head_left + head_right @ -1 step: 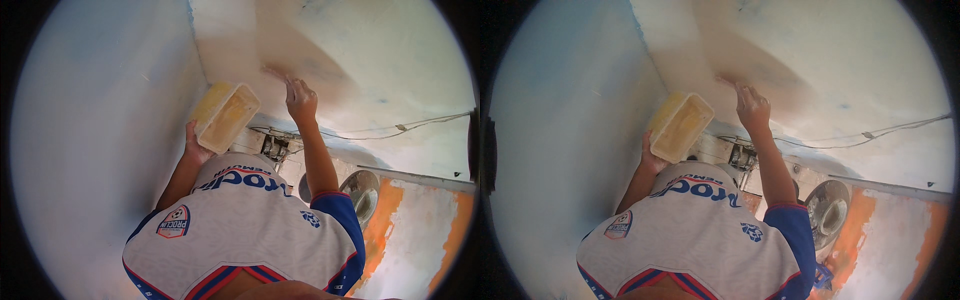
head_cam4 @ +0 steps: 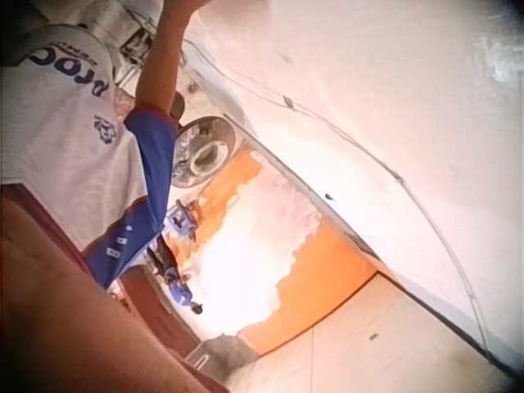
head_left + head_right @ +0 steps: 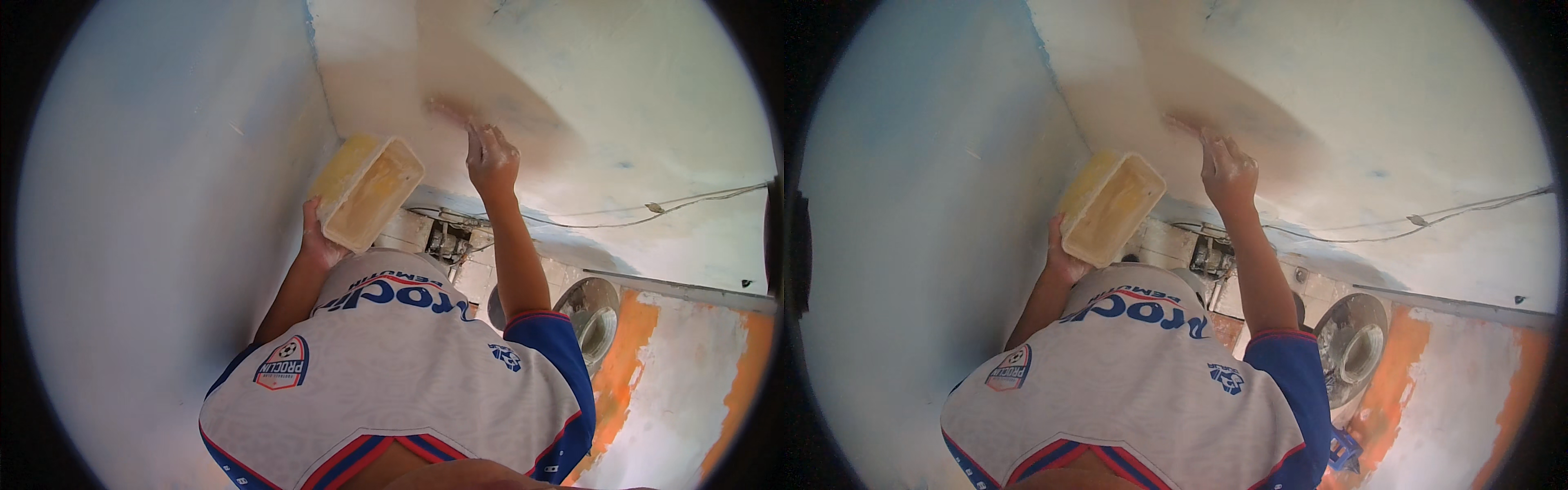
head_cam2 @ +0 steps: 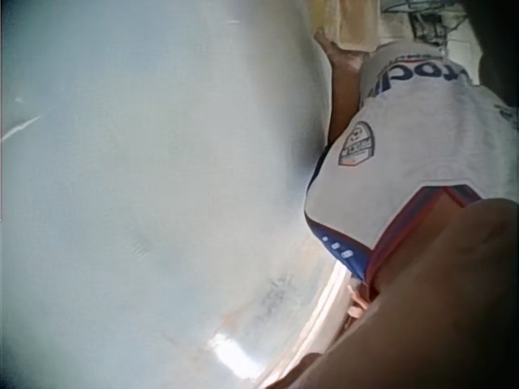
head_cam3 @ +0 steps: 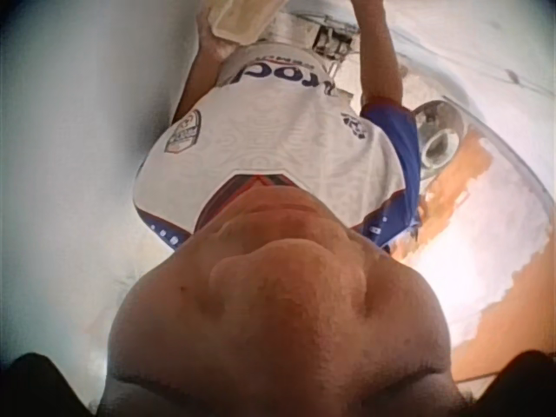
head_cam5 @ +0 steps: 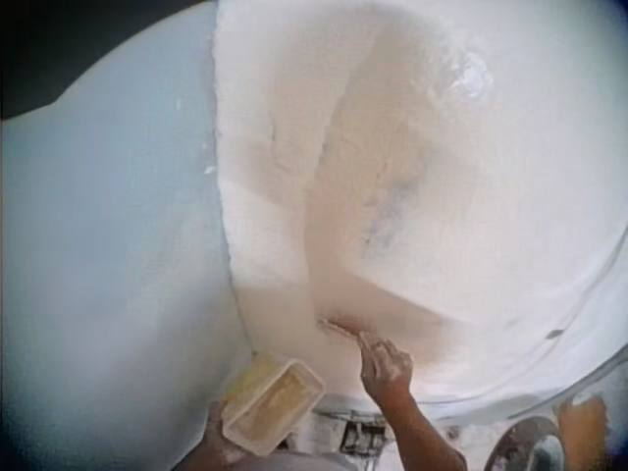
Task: The person applies plaster to a wall and ceiling corner using a putty knife and taking fresh plaster from a container.
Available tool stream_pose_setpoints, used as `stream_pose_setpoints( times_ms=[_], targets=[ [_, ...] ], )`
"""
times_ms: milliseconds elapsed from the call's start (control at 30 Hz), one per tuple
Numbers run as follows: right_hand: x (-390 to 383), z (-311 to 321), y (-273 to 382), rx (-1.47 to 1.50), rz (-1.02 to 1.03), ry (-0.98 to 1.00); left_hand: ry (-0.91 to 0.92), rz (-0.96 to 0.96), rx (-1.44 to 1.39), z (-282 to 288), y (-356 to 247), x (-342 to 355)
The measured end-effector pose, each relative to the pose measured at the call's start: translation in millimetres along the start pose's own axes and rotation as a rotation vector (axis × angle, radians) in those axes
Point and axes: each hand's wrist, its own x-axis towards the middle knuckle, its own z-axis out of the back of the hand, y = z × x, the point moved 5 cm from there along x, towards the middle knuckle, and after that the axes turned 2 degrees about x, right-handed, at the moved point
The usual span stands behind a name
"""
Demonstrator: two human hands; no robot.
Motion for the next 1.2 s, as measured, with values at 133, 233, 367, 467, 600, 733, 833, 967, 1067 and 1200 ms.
stream_pose_setpoints(
  times_ms=[133,233,367,467,600,733,833,967,1067,1200],
  targets=[
    [17.4,21.7,19.3,0.129,0.007,-0.232,0.07,-0.002,-0.025,2.8,-3.4,3.8],
    [-18.1,16.7,0.1,0.197,-0.144,-0.057,0.188,-0.042,-0.006,0.3,-10.6,-0.7],
    [-40.3,-11.4,-13.4,-0.019,-0.097,-0.003,0.041,-0.011,-0.009,16.6,-10.2,-4.1],
    [-8.6,-4.0,4.0,0.061,-0.191,-0.148,0.016,-0.008,-0.021,15.1,-9.2,-5.2],
    [-18.4,12.6,13.9,0.132,-0.033,-0.332,0.107,-0.08,-0.027,19.1,-8.0,-6.9],
    [-69.4,-4.4,-20.1,0.253,-0.443,-0.051,-0.079,-0.092,0.024,26.0,-12.2,-15.0],
    [-41.5,-13.9,-17.6,0.182,-0.337,-0.154,-0.107,-0.051,0.023,27.0,-8.5,-16.5],
    [-30.8,-4.1,-7.0,0.316,-0.379,-0.28,-0.061,-0.056,-0.004,27.0,-10.2,-13.3],
    [-71.5,-11.2,-22.6,0.388,-0.518,-0.106,-0.054,-0.06,-0.004,21.1,-15.9,-13.1],
    [-73.8,-21.7,-32.6,0.273,-0.501,-0.066,-0.124,-0.036,-0.012,28.0,-10.4,-9.0]
  ],
)
